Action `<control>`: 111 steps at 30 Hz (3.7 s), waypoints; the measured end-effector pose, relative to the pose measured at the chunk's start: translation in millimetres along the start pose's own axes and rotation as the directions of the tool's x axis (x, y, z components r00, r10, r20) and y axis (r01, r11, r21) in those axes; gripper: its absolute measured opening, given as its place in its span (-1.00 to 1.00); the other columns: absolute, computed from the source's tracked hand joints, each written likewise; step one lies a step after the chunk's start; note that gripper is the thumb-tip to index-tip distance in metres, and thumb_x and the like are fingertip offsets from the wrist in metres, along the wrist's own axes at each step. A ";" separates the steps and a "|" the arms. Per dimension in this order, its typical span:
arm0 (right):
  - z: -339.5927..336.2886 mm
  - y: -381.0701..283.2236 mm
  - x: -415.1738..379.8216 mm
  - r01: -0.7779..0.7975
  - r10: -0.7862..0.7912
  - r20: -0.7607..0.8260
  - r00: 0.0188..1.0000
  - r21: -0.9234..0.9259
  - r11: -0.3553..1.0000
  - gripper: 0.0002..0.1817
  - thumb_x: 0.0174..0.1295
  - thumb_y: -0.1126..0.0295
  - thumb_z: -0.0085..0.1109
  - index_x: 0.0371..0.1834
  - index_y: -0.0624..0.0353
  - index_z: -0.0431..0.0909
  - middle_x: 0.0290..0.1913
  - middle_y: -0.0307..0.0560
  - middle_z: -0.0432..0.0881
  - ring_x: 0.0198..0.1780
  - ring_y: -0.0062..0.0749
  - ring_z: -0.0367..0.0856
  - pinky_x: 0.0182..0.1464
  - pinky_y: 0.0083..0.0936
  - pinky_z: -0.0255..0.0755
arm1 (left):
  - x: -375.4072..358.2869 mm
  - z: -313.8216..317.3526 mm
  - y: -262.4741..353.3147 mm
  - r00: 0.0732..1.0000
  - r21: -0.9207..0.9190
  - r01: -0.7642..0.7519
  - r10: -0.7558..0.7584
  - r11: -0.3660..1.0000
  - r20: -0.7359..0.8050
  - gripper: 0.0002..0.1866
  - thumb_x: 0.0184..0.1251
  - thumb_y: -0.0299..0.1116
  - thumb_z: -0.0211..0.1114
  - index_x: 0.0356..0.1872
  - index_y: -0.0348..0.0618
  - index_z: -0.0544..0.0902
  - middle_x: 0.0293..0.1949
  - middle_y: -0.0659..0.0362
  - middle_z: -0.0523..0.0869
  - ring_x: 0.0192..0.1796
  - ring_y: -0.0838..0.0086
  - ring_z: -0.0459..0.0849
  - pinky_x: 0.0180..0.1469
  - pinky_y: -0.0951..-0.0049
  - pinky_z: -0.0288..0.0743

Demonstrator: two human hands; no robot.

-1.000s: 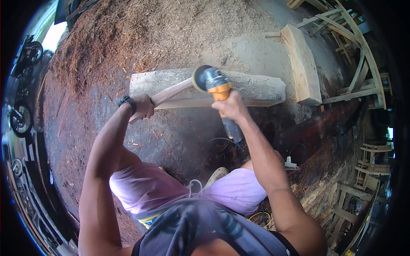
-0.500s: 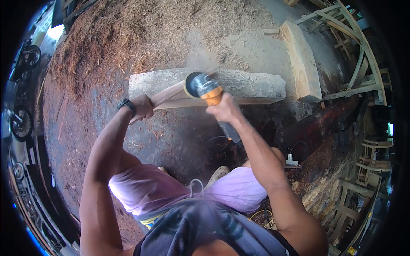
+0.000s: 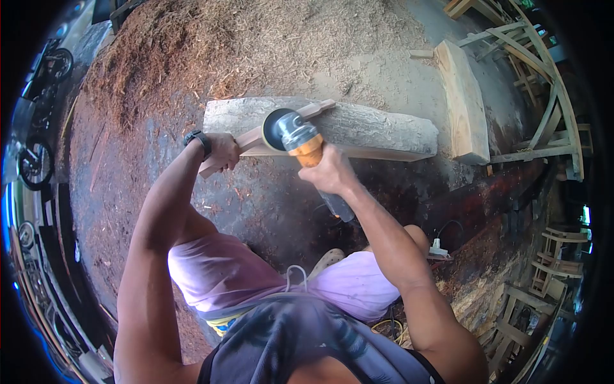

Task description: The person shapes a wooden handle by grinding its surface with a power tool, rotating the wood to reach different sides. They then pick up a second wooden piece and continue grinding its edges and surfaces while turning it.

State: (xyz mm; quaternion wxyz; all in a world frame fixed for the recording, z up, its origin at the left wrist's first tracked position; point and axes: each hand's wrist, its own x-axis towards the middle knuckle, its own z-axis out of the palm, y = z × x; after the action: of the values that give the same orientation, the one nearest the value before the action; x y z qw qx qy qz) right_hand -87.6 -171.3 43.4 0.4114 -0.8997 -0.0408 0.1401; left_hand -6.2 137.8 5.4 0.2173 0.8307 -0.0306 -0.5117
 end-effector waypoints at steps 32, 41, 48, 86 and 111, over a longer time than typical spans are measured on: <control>10.9 14.9 13.7 0.020 -0.019 0.020 1.000 -0.012 1.000 -0.40 -0.12 0.20 0.47 0.02 0.31 0.64 -0.11 0.31 0.78 -0.05 0.14 0.80 0.05 -0.19 0.67 | 0.9 -3.1 0.9 0.998 -0.099 0.054 -0.051 0.994 0.024 -0.81 0.03 -0.45 0.42 -0.33 -0.34 0.80 -0.42 0.01 0.81 -0.42 0.32 0.81 -0.38 0.33 0.67; -52.2 72.5 37.4 -0.238 0.238 -0.173 0.956 0.021 0.971 -0.53 -0.16 0.18 0.51 -0.17 0.24 0.74 -0.23 0.17 0.82 -0.15 -0.05 0.83 -0.06 -0.22 0.66 | 9.8 -3.0 -5.0 0.999 -0.077 0.045 -0.043 0.996 0.024 -0.80 0.05 -0.43 0.41 -0.32 -0.33 0.81 -0.40 0.01 0.82 -0.40 0.31 0.83 -0.36 0.32 0.72; -26.4 41.9 20.2 -0.033 0.042 -0.099 0.994 0.091 0.995 -0.52 -0.15 0.20 0.50 -0.14 0.24 0.72 -0.27 0.17 0.80 -0.22 -0.03 0.82 -0.15 -0.25 0.68 | 5.5 -2.7 -4.5 1.000 -0.091 -0.013 0.016 0.996 0.027 -0.80 -0.04 -0.52 0.43 -0.35 -0.40 0.74 -0.47 0.00 0.75 -0.47 0.28 0.77 -0.44 0.26 0.67; -44.8 39.9 22.1 -0.214 0.215 -0.105 0.971 0.022 0.977 -0.51 -0.15 0.21 0.52 -0.12 0.21 0.72 -0.21 0.13 0.81 -0.15 -0.16 0.83 -0.05 -0.27 0.67 | 6.6 1.2 -1.0 0.999 -0.089 0.012 -0.017 0.996 -0.048 -0.76 -0.09 -0.49 0.47 -0.34 -0.42 0.76 -0.47 -0.02 0.77 -0.51 0.25 0.77 -0.46 0.26 0.65; -15.5 20.1 -1.0 -0.077 0.078 -0.066 0.995 0.026 0.997 -0.40 -0.11 0.22 0.46 0.02 0.34 0.62 -0.14 0.30 0.77 -0.05 0.14 0.79 0.05 -0.14 0.64 | 25.7 22.4 3.7 0.985 -0.287 -0.169 0.148 0.943 -0.093 -0.65 0.19 -0.33 0.39 -0.09 -0.41 0.68 -0.40 0.03 0.76 -0.44 0.32 0.76 -0.37 0.29 0.66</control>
State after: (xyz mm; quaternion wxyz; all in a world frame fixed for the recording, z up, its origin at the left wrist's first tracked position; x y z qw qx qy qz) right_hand -84.9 -196.1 38.1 0.4172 -0.9000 0.0097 0.1261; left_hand -12.7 120.0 -23.2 0.3795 0.8014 -0.0134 -0.4621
